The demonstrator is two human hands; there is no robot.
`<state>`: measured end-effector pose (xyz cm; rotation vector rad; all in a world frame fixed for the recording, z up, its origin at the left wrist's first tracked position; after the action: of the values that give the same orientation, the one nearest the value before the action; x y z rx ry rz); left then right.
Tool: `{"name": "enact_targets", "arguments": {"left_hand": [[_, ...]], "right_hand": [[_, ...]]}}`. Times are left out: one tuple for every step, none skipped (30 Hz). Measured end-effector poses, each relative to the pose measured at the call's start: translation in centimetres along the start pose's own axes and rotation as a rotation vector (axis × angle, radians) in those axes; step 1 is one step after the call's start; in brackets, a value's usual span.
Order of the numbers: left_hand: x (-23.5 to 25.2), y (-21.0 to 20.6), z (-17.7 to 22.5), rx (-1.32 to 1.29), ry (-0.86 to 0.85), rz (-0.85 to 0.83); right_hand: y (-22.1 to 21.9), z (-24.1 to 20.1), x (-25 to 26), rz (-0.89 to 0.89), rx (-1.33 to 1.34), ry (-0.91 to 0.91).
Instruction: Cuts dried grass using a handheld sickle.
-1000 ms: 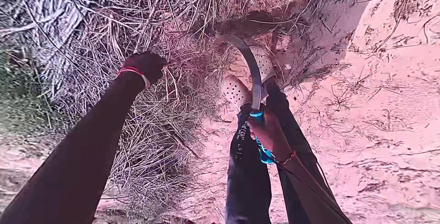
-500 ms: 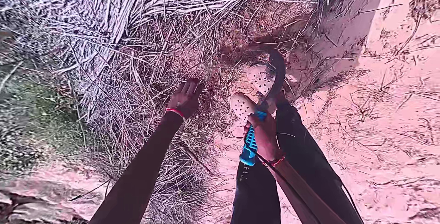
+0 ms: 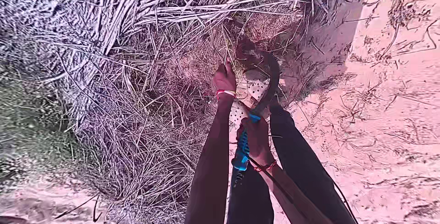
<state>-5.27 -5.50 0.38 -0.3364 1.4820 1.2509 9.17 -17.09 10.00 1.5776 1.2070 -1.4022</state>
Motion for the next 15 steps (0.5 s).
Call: {"name": "enact_targets", "arguments": {"left_hand": [[-0.4, 1.2, -0.1, 0.006, -0.007, 0.041], [-0.6, 2.5, -0.1, 0.011, -0.023, 0.077], [-0.8, 3.6, 0.0, 0.007, -0.060, 0.111], [-1.2, 4.6, 0.4, -0.004, -0.121, 0.153], [-1.8, 5.2, 0.8, -0.026, -0.189, 0.196], [-2.8, 5.7, 1.4, -0.049, -0.250, 0.230], [-4.1, 6.0, 2.1, -0.077, -0.295, 0.254], [-5.4, 6.3, 2.5, -0.108, -0.328, 0.275], [-6.3, 6.6, 2.8, -0.140, -0.349, 0.291], [-7.1, 6.9, 2.9, -0.163, -0.351, 0.295], [-7.7, 7.3, 3.0, -0.183, -0.351, 0.303], [-8.1, 7.8, 3.2, -0.206, -0.358, 0.312], [-8.4, 8.2, 3.5, -0.234, -0.368, 0.318], [-8.7, 8.5, 3.8, -0.263, -0.385, 0.323], [-9.0, 8.8, 4.3, -0.278, -0.411, 0.324]], "right_hand": [[0.2, -0.1, 0.0, 0.010, 0.000, 0.011], [0.3, -0.1, 0.1, 0.016, -0.004, 0.012], [0.4, -0.1, 0.2, 0.022, -0.006, 0.014], [0.4, -0.1, 0.1, 0.026, -0.004, 0.012], [0.4, -0.1, 0.1, 0.026, 0.000, 0.011], [0.3, -0.2, 0.0, 0.025, 0.009, 0.015], [0.3, -0.4, 0.0, 0.020, 0.017, 0.020], [0.2, -0.5, -0.1, 0.017, 0.025, 0.024], [0.2, -0.7, 0.0, 0.014, 0.030, 0.035], [0.2, -0.9, -0.1, 0.015, 0.036, 0.039], [0.3, -1.0, -0.3, 0.015, 0.037, 0.043], [0.3, -1.5, -0.2, 0.020, 0.047, 0.054], [0.4, -2.0, -0.2, 0.027, 0.064, 0.064], [0.4, -2.4, -0.3, 0.035, 0.082, 0.069], [0.3, -2.8, -0.3, 0.046, 0.107, 0.069]]}}
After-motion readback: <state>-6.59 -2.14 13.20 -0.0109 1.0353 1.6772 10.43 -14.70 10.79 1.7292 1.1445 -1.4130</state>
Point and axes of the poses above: each hand's wrist, its own x-axis towards the middle knuckle, its own y-axis out of the back of the hand, z = x × y, the point moved 10 cm from there along x, towards the middle knuckle, and after that the axes turned 10 degrees about -z, right-handed, at the moved point
